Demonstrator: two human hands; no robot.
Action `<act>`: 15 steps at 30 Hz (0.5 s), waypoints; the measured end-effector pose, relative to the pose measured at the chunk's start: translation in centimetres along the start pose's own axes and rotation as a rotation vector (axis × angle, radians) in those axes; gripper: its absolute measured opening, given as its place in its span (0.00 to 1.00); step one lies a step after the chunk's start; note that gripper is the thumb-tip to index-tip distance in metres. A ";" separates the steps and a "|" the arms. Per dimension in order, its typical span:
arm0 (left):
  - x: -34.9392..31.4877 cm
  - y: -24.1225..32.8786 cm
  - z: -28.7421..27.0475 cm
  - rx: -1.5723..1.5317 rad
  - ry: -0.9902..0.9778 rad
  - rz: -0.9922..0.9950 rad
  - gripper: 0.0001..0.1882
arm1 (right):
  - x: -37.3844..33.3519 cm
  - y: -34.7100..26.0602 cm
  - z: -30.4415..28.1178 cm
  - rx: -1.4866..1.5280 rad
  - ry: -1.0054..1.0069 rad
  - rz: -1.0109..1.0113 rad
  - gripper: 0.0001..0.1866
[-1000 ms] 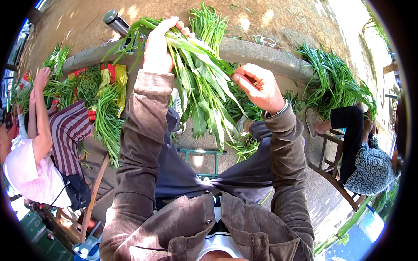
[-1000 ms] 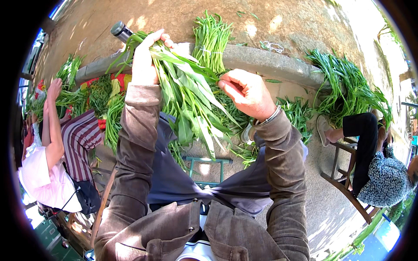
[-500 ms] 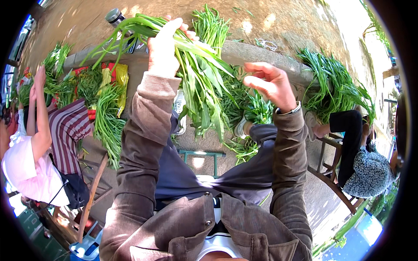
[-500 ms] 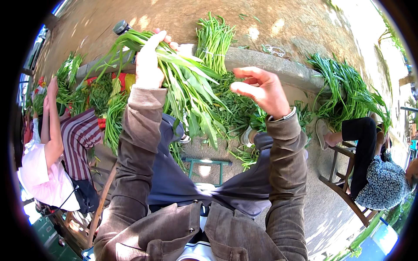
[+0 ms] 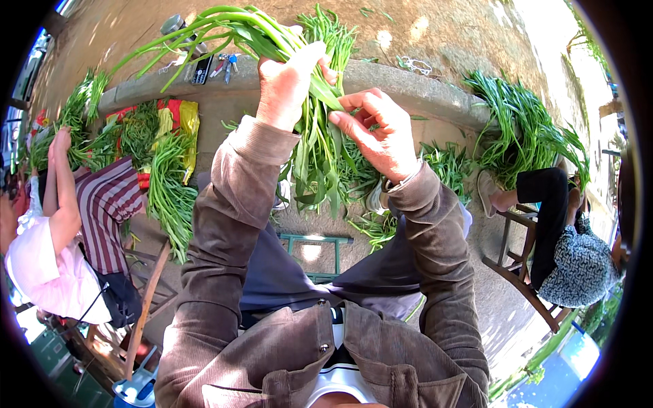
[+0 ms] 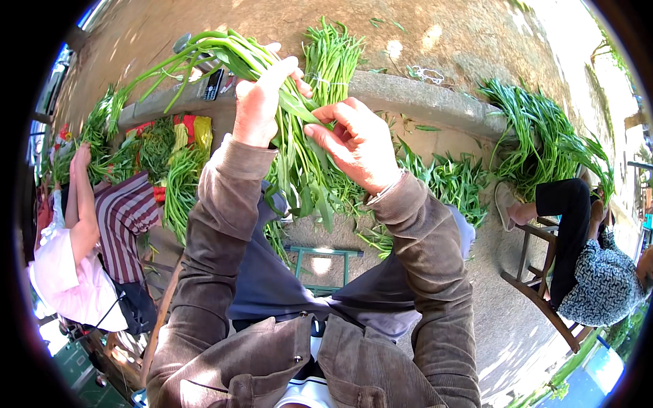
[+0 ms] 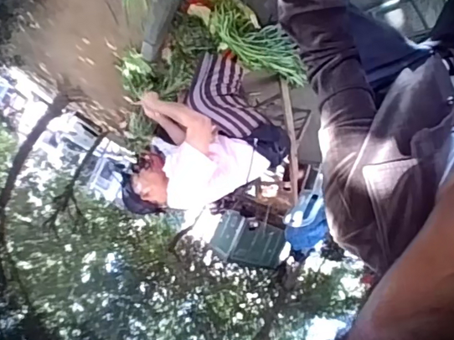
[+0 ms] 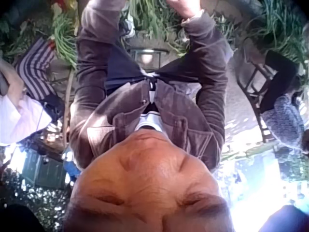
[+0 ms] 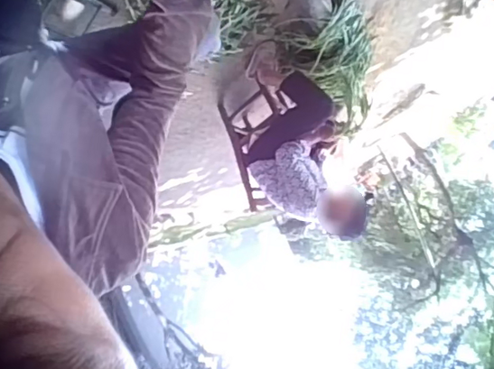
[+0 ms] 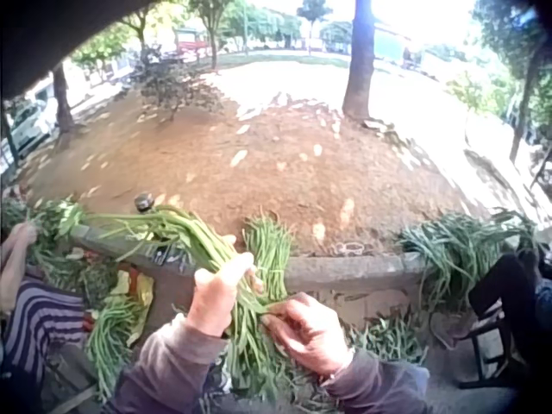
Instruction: The person sorts leafy green vegetables by hand, picking through a large pile and arranging individual stalks into organized bunches while seated outdoors.
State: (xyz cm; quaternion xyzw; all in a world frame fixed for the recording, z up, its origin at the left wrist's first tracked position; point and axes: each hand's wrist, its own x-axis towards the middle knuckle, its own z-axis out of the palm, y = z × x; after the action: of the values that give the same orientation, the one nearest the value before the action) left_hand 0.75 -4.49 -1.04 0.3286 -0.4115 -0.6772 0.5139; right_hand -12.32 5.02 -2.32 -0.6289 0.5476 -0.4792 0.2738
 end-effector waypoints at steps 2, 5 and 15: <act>0.1 -0.3 0.0 0.012 -0.002 -0.003 0.29 | 0.2 0.5 0.0 -0.071 0.059 -0.132 0.08; -0.1 -0.2 0.0 0.005 0.010 -0.024 0.28 | 0.3 -0.1 -0.2 -0.016 0.059 -0.035 0.06; 0.6 -0.6 -0.6 0.084 0.040 0.075 0.26 | 0.6 -1.2 -2.6 0.464 0.150 0.292 0.04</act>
State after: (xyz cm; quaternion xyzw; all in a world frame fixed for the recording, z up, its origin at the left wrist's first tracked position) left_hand 0.93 -5.09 -1.83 0.3479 -0.4413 -0.6327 0.5329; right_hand -14.20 5.26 -0.07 -0.4267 0.5268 -0.5925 0.4350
